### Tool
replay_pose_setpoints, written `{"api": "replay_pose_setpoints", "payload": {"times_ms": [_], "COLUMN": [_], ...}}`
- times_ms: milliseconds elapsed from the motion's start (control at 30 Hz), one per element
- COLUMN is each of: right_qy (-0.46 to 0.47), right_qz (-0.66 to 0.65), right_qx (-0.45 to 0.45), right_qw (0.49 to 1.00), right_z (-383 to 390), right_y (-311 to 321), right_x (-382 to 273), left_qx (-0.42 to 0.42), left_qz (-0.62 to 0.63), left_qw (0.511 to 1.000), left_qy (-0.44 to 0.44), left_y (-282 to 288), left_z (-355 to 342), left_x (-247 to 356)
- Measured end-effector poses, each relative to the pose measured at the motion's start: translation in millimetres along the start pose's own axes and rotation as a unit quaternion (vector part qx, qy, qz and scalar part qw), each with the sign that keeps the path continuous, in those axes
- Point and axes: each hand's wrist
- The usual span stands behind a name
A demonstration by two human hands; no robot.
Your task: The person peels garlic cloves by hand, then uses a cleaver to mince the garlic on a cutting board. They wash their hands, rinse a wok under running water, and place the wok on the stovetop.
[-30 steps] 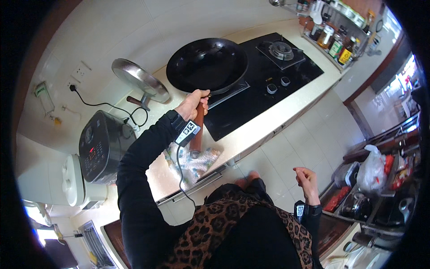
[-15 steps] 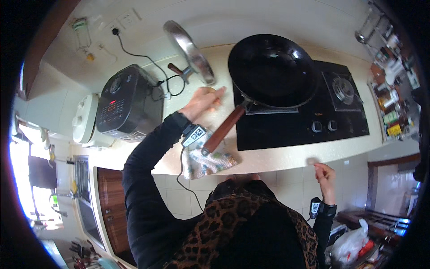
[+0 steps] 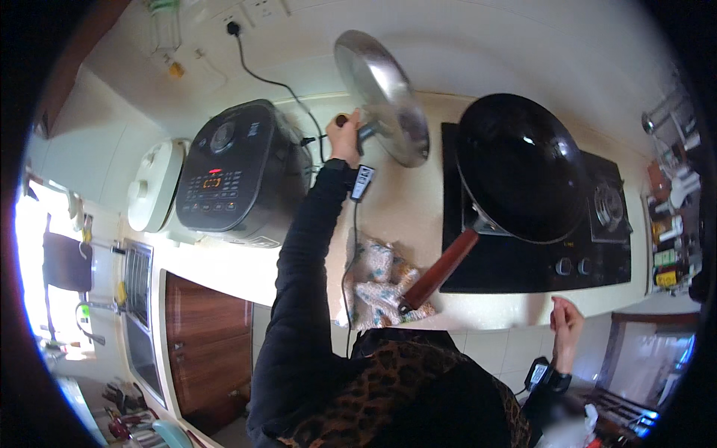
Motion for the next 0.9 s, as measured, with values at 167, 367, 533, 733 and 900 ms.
{"api": "replay_pose_setpoints", "payload": {"times_ms": [167, 367, 533, 733, 900], "right_qy": [-0.024, -0.033, 0.053, 0.099, 0.103], "right_qz": [-0.011, -0.016, 0.018, 0.014, 0.009], "right_qx": [-0.023, -0.077, -0.126, -0.170, -0.159], "right_qw": [0.999, 0.996, 0.990, 0.980, 0.982], "right_z": [8.8, -10.5, -37.6, -68.4, -86.7], "right_y": [-4.4, -5.6, -8.4, -5.2, -7.0], "right_x": [24.6, 32.3, 22.6, 22.3, 37.4], "left_qx": [0.038, 0.010, -0.014, -0.001, 0.102], "left_qz": [-0.014, 0.013, 0.026, 0.087, -0.029], "left_qw": [0.999, 1.000, 0.999, 0.994, 0.994], "left_qy": [0.009, -0.002, 0.021, 0.066, -0.005], "left_y": [-5.9, -15.2, -7.3, 50.5, 110.4], "left_z": [23.9, 73.5, 142.4, 236.4, 284.8], "left_x": [20.5, 72.7, 143.4, 229.9, 307.2]}}
Point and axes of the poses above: each hand's wrist, its own z-axis away from the middle knuckle, its own y-axis out of the back of the hand, x = y × z, and after that the axes turned 8 degrees about z, right-handed
